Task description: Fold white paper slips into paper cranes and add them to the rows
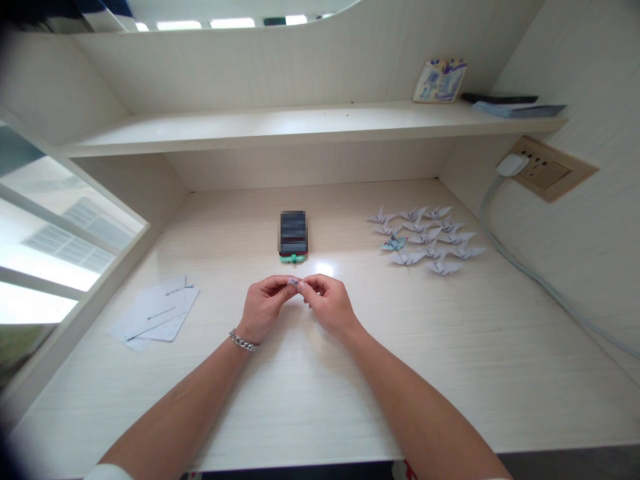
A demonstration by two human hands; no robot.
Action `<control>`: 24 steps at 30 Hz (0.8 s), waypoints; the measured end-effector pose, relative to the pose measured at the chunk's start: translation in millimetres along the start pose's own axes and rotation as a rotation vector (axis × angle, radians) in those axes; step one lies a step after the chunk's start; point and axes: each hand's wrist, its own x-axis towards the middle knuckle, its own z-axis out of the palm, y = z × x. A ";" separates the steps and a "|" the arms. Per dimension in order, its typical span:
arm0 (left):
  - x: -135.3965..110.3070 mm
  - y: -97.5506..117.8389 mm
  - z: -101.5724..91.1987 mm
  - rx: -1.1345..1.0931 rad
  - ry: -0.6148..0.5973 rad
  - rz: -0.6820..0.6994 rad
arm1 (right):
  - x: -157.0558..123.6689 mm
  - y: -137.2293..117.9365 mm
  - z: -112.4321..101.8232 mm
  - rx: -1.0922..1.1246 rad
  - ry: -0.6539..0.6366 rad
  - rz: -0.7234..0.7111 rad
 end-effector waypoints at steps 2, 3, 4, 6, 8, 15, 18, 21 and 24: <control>0.2 -0.6 0.0 0.007 0.001 0.001 | -0.7 -0.9 0.2 -0.024 0.005 -0.022; 0.3 -1.1 -0.1 0.002 0.001 -0.004 | -1.1 -1.5 0.3 -0.042 0.007 -0.034; 0.4 -1.7 0.0 -0.008 0.002 -0.010 | -1.6 -2.2 0.5 -0.063 0.010 -0.049; 0.5 -3.0 0.0 -0.027 0.004 -0.020 | -2.7 -3.7 1.1 -0.120 0.021 -0.084; 0.6 -4.2 0.2 -0.036 0.005 -0.017 | -3.8 -5.0 1.9 -0.183 0.039 -0.130; 0.8 -5.3 1.3 -0.019 0.009 0.022 | -6.6 -6.1 4.9 -0.349 0.098 -0.264; 0.5 -4.4 2.4 0.010 0.016 0.043 | -7.0 -5.0 7.0 -0.406 0.116 -0.289; 0.0 -3.4 4.1 0.024 0.010 0.047 | -6.7 -3.7 8.8 -0.448 0.128 -0.290; -0.2 -3.3 5.6 0.007 0.001 0.024 | -5.3 -2.2 8.9 -0.432 0.116 -0.262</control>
